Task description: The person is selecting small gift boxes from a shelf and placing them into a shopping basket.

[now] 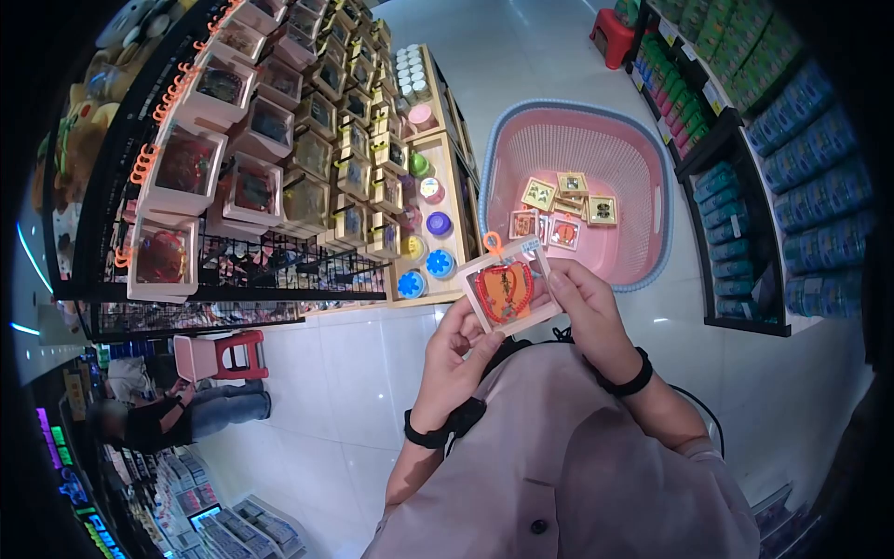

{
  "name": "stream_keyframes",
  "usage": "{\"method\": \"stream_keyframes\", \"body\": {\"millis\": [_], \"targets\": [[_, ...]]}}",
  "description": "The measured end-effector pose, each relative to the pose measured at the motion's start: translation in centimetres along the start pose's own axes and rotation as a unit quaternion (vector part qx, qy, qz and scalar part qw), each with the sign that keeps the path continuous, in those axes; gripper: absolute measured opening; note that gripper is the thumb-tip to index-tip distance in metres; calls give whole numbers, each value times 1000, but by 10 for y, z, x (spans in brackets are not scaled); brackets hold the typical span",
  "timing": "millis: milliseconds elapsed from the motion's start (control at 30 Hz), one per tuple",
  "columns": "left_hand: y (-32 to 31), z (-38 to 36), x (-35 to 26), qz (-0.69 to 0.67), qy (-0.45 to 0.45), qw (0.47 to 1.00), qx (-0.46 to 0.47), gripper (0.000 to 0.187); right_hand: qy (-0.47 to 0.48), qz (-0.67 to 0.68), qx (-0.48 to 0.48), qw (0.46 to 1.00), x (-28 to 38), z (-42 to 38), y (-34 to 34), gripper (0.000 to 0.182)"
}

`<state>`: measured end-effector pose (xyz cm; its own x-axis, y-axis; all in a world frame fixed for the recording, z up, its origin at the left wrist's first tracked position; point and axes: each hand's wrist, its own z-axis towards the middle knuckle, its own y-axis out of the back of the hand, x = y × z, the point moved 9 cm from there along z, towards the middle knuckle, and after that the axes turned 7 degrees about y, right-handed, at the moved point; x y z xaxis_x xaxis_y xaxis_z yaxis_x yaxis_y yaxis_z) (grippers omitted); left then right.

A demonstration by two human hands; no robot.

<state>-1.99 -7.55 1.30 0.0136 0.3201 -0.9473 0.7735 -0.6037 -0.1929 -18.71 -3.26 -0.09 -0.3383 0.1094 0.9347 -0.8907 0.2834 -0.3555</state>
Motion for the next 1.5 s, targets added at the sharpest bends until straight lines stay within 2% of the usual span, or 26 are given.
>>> {"method": "stream_keyframes", "body": {"millis": [267, 567, 700, 833, 967, 1067, 1300, 1500], "targets": [[0, -4, -1, -3, -10, 1000, -10, 51, 8, -18, 7, 1000, 3, -4, 0, 32], [4, -14, 0, -4, -23, 999, -29, 46, -31, -5, 26, 999, -6, -12, -2, 32], [29, -22, -14, -17, -57, 995, -80, 48, -39, -2, 14, 999, -13, -16, -2, 33], [67, -40, -69, 34, -153, 972, -173, 48, -29, -40, 22, 999, -9, -14, -7, 35], [95, -73, -130, 106, -241, 925, -275, 47, -39, -46, 46, 997, -9, -11, -17, 31], [101, -89, -171, 126, -306, 889, -316, 45, -44, -40, 67, 996, -13, -11, -23, 26], [118, -83, -227, 163, -341, 865, -331, 41, -66, -34, 85, 994, -16, -13, -31, 26], [136, -81, -254, 208, -369, 806, -413, 33, -63, -52, 85, 993, -15, -14, -24, 24]]}}
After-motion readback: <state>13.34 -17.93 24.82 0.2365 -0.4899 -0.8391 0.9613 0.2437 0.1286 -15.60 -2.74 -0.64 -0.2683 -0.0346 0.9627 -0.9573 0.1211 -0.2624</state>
